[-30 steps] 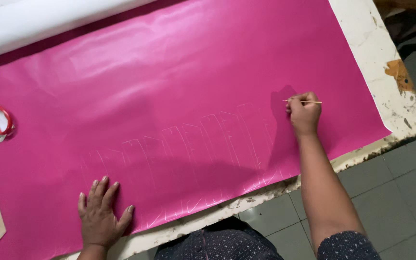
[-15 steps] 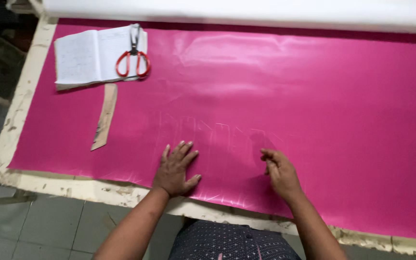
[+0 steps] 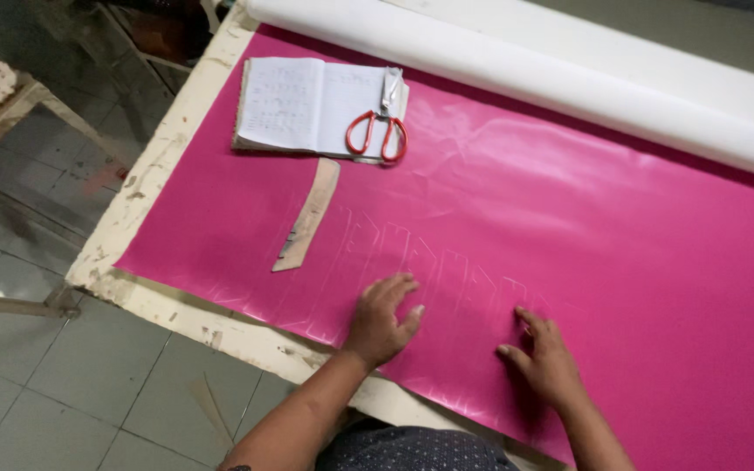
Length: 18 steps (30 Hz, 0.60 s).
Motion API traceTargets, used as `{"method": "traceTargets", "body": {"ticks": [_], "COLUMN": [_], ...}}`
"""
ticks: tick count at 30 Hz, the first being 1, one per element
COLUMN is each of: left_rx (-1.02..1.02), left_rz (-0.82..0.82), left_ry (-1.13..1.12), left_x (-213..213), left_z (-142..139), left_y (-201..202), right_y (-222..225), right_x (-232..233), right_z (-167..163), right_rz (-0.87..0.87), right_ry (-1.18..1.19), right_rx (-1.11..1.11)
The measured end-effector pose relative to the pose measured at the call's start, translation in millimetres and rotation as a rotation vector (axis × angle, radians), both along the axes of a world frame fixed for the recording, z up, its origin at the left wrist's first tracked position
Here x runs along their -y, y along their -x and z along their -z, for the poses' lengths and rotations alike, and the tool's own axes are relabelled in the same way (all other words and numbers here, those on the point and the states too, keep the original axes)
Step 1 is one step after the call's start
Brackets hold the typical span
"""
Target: The person uses a curved paper template and a pencil to trace multiple identical shapes onto a large sheet of pink material laid on a table. The person repeatedly repositions the template and draws outlines, then briefly consults a notebook before continuing to mark additional shapes.
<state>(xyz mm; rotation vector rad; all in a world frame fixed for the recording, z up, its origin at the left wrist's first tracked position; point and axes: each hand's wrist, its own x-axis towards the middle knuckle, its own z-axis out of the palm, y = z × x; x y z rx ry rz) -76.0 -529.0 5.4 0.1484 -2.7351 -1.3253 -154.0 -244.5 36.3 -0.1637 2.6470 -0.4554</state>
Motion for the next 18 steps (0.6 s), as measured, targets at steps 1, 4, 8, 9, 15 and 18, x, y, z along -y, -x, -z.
{"method": "traceTargets", "body": {"ticks": [1, 4, 8, 9, 15, 18], "left_rx": [-0.056, -0.164, 0.170, 0.220, 0.281, 0.383], "left_rz": [-0.114, -0.450, -0.615, -0.624, -0.502, -0.366], "left_ry": [0.114, 0.447, 0.442, 0.437, 0.176, -0.133], "left_x": [20.6, 87.0, 147.2, 153.5, 151.4, 132.9], "left_z": [1.7, 6.5, 8.4, 9.1, 10.2, 9.2], "left_y": [4.1, 13.7, 14.4, 16.0, 25.0, 30.6], "right_y": [0.8, 4.0, 5.5, 5.6, 7.0, 9.6], "right_x": [3.3, 8.6, 6.7, 6.1, 8.8, 12.2], "right_z": [1.2, 5.7, 14.2, 16.9, 25.2, 25.0], "right_rz": [0.029, 0.111, 0.149, 0.152, 0.206, 0.227], "right_ry": [-0.004, 0.019, 0.052, 0.071, 0.059, 0.029], "right_rx": [0.031, 0.067, 0.049, 0.031, 0.039, 0.073]}}
